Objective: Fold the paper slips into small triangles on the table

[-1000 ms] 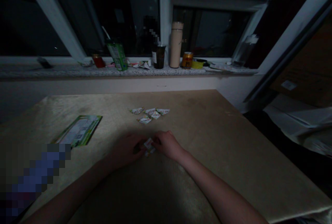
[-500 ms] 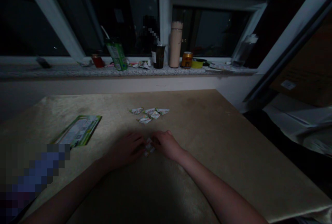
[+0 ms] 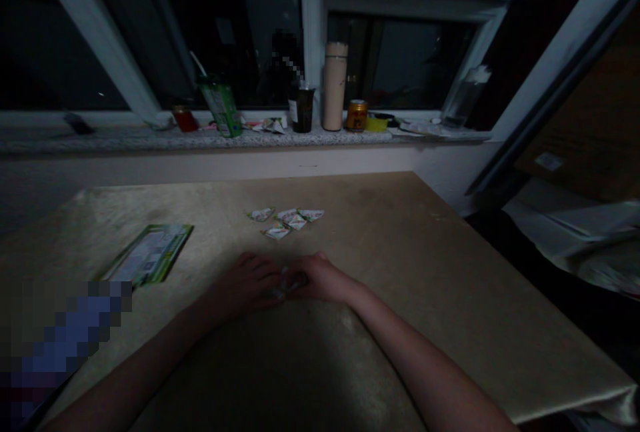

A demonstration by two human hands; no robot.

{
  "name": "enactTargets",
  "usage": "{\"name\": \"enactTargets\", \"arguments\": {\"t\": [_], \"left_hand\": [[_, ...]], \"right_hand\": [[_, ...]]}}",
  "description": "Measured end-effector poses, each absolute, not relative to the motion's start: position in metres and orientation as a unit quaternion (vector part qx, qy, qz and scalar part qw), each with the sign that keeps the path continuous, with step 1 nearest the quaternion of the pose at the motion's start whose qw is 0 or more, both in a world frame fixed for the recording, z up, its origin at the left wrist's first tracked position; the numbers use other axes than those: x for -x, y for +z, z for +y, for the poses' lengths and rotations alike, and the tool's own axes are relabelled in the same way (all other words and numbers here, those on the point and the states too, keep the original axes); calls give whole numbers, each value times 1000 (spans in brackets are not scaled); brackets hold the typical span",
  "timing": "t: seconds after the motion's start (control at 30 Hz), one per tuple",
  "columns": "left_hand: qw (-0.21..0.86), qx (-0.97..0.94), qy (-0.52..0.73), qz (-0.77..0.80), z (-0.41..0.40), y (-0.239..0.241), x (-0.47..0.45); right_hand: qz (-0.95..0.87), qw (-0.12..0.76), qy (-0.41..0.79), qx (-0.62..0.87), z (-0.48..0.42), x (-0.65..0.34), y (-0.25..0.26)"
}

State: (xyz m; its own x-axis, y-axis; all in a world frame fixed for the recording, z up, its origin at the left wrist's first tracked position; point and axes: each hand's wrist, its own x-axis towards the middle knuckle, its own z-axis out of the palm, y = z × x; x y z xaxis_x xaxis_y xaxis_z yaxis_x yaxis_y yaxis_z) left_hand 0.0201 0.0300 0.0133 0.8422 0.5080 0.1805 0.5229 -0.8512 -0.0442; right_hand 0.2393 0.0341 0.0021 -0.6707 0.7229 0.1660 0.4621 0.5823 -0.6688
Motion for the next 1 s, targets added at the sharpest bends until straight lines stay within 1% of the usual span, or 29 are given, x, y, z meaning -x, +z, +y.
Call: {"name": "enactTargets", "arguments": {"t": [0.13, 0.23, 0.43, 0.63, 0.8, 1.0], "left_hand": [[42, 970, -72, -229, 32, 7, -20], [36, 970, -74, -228, 33, 2, -17], [-42, 958, -80, -272, 32, 4, -17], [-76, 946, -105, -297, 34, 1, -19], [-107, 939, -116, -304, 33, 3, -20], [-149, 925, -136, -322, 33, 6, -20]], "right_hand": [[-867, 220, 291, 340, 36, -239, -1], [-867, 231, 290, 334, 37, -240, -2], [-848, 232, 327, 347, 35, -242, 1], [-842, 231, 346, 344, 36, -243, -3], [-838, 251, 351, 333, 36, -240, -6], [-815, 256, 382, 352, 37, -239, -8]]}}
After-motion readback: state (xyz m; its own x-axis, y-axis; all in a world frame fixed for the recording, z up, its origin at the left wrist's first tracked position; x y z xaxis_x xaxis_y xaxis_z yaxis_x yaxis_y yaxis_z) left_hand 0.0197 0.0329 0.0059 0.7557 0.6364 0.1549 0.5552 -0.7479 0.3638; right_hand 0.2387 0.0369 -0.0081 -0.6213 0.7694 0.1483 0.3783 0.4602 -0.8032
